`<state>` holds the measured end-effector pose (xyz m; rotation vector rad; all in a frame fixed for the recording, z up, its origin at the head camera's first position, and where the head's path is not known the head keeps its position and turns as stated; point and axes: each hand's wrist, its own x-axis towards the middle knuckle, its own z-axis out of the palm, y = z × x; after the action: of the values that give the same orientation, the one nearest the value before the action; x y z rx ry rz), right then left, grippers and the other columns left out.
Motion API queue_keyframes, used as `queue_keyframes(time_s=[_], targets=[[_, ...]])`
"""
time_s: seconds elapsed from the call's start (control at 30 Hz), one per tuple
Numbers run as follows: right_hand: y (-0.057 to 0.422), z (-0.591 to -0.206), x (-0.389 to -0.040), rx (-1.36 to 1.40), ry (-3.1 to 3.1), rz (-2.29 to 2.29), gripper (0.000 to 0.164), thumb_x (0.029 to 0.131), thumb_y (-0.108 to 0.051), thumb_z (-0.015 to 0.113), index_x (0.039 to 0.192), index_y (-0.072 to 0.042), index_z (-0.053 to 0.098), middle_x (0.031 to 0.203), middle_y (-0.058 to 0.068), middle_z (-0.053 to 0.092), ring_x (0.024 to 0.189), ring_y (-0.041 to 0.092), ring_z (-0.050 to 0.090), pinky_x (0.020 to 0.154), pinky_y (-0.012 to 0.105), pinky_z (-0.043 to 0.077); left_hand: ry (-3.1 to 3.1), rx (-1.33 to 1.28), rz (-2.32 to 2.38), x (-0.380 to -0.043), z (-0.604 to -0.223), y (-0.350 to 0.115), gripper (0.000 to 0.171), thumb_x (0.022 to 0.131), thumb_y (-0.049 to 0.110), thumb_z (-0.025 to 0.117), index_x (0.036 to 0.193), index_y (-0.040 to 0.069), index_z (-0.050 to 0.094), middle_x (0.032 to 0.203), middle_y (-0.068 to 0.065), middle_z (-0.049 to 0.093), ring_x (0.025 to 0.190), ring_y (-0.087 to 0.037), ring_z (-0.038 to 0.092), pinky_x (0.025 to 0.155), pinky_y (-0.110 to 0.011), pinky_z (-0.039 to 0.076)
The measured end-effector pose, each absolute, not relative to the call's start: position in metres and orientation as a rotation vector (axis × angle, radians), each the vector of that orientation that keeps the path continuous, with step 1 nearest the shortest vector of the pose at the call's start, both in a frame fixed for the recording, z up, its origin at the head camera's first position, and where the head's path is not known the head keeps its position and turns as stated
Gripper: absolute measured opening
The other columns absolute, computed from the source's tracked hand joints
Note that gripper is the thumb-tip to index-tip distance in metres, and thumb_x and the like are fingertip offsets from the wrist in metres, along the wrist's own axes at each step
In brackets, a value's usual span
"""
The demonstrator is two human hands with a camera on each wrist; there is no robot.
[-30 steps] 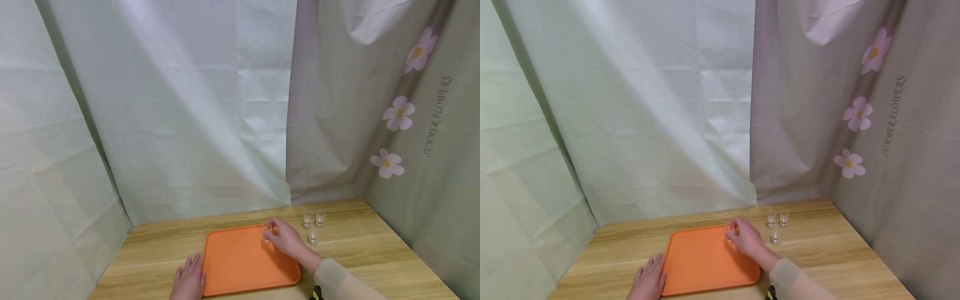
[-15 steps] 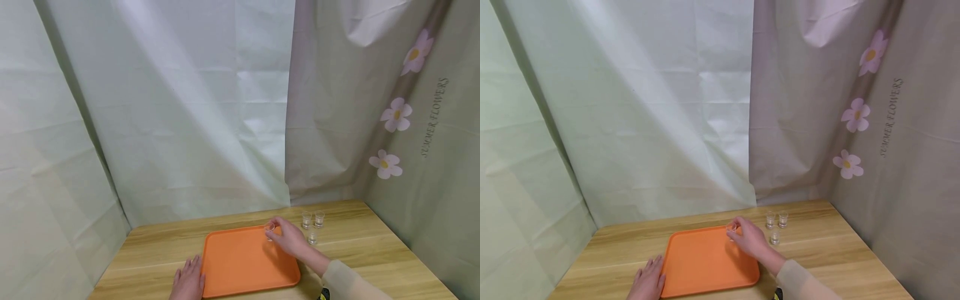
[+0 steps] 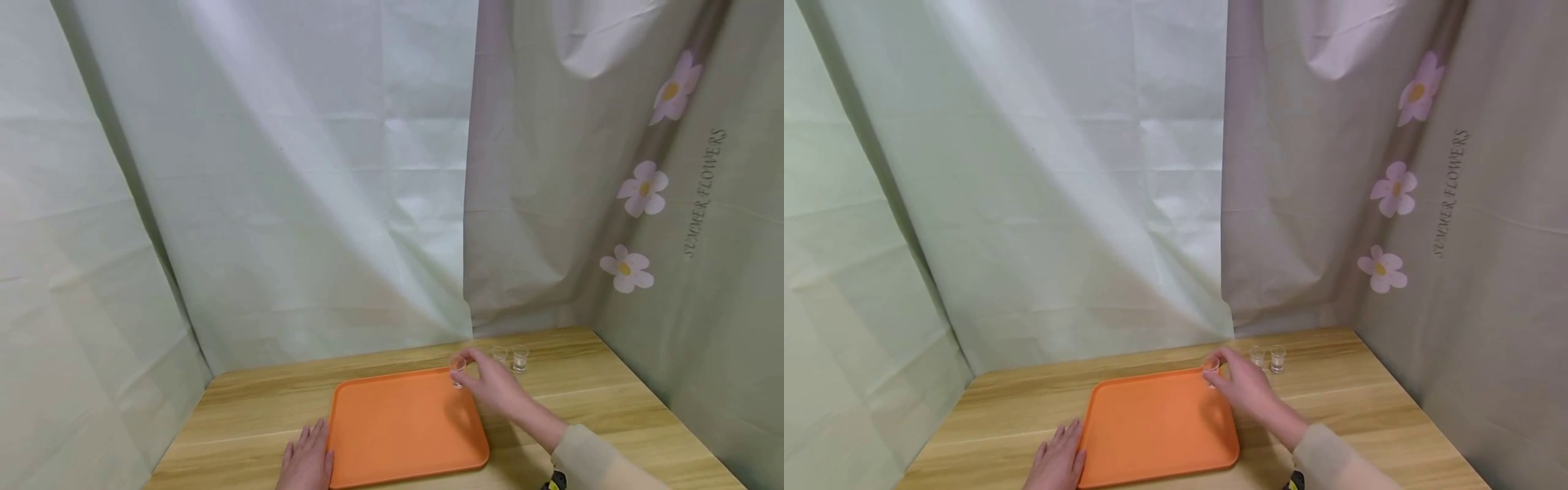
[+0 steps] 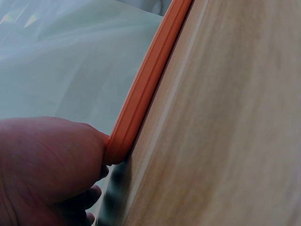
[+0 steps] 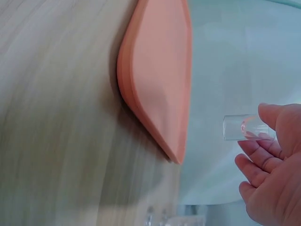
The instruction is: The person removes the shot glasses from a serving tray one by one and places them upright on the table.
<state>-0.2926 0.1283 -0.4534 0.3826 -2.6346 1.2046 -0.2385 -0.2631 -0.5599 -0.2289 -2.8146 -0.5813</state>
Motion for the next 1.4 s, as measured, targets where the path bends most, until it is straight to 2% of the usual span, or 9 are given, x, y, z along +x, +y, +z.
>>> queue_keyframes(time_s=[0.13, 0.3, 0.47, 0.57, 0.63, 0.77, 0.93, 1.17, 1.4], targets=[[0.140, -0.448, -0.291, 0.386, -2.640, 1.201, 0.018, 0.105, -0.029, 0.079, 0.116, -0.018, 0.069, 0.116, -0.004, 0.071, 0.098, 0.017, 0.065, 0.083, 0.041, 0.053, -2.857, -0.223, -0.594, -0.238, -0.554, -0.261, 0.050, 0.103, 0.009, 0.070, 0.147, -0.012, 0.059, 0.154, -0.033, 0.057, 0.145, -0.061, 0.047, 0.115, -0.084, 0.030], [0.157, -0.444, -0.290, 0.355, -2.650, 1.166, 0.024, 0.106, -0.032, 0.078, 0.119, -0.014, 0.069, 0.116, -0.001, 0.071, 0.084, 0.016, 0.058, 0.075, 0.038, 0.050, -2.858, -0.225, -0.598, -0.239, -0.555, -0.262, 0.049, 0.105, 0.010, 0.068, 0.147, -0.012, 0.059, 0.155, -0.033, 0.057, 0.145, -0.061, 0.046, 0.114, -0.084, 0.030], [0.175, -0.441, -0.290, 0.348, -2.635, 1.174, 0.022, 0.107, -0.027, 0.077, 0.120, -0.012, 0.068, 0.113, 0.001, 0.070, 0.074, 0.017, 0.056, 0.070, 0.037, 0.050, -2.872, -0.212, -0.573, -0.244, -0.563, -0.267, 0.050, 0.105, 0.011, 0.068, 0.148, -0.012, 0.059, 0.156, -0.031, 0.057, 0.146, -0.060, 0.046, 0.115, -0.084, 0.029], [0.185, -0.440, -0.290, 0.349, -2.620, 1.137, 0.023, 0.106, -0.024, 0.077, 0.122, -0.010, 0.068, 0.113, 0.002, 0.070, 0.079, 0.015, 0.056, 0.073, 0.037, 0.050, -2.883, -0.203, -0.559, -0.248, -0.566, -0.269, 0.051, 0.103, 0.011, 0.070, 0.149, -0.011, 0.059, 0.156, -0.030, 0.057, 0.147, -0.059, 0.046, 0.115, -0.085, 0.029], [0.191, -0.439, -0.290, 0.347, -2.616, 1.127, 0.025, 0.106, -0.024, 0.078, 0.123, -0.008, 0.067, 0.113, 0.003, 0.069, 0.074, 0.017, 0.053, 0.071, 0.038, 0.049, -2.895, -0.202, -0.553, -0.249, -0.566, -0.269, 0.052, 0.103, 0.012, 0.071, 0.149, -0.010, 0.060, 0.157, -0.030, 0.057, 0.147, -0.059, 0.046, 0.115, -0.085, 0.029], [0.202, -0.438, -0.289, 0.339, -2.605, 1.078, 0.027, 0.106, -0.024, 0.079, 0.123, -0.007, 0.068, 0.110, 0.002, 0.069, 0.083, 0.018, 0.058, 0.076, 0.039, 0.051, -2.907, -0.194, -0.555, -0.249, -0.567, -0.268, 0.052, 0.104, 0.013, 0.071, 0.150, -0.009, 0.060, 0.157, -0.029, 0.057, 0.148, -0.059, 0.046, 0.115, -0.084, 0.029], [0.213, -0.439, -0.288, 0.318, -2.598, 1.031, 0.027, 0.105, -0.025, 0.079, 0.121, -0.007, 0.068, 0.111, 0.003, 0.071, 0.099, 0.026, 0.066, 0.084, 0.046, 0.054, -2.890, -0.195, -0.539, -0.247, -0.564, -0.267, 0.051, 0.103, 0.012, 0.071, 0.148, -0.010, 0.060, 0.156, -0.030, 0.058, 0.146, -0.058, 0.047, 0.115, -0.084, 0.030], [0.228, -0.440, -0.287, 0.274, -2.616, 1.014, 0.030, 0.106, -0.027, 0.078, 0.121, -0.005, 0.066, 0.112, 0.005, 0.070, 0.099, 0.026, 0.065, 0.083, 0.047, 0.054, -2.821, -0.214, -0.576, -0.239, -0.562, -0.264, 0.049, 0.105, 0.012, 0.067, 0.149, -0.010, 0.059, 0.155, -0.030, 0.058, 0.146, -0.058, 0.047, 0.116, -0.082, 0.029], [0.245, -0.445, -0.286, 0.217, -2.632, 0.999, 0.036, 0.106, -0.030, 0.078, 0.124, -0.002, 0.066, 0.115, 0.010, 0.072, 0.107, 0.035, 0.069, 0.088, 0.055, 0.055, -2.836, -0.227, -0.540, -0.239, -0.558, -0.264, 0.051, 0.102, 0.009, 0.071, 0.148, -0.011, 0.060, 0.154, -0.031, 0.058, 0.146, -0.059, 0.047, 0.116, -0.083, 0.030]])
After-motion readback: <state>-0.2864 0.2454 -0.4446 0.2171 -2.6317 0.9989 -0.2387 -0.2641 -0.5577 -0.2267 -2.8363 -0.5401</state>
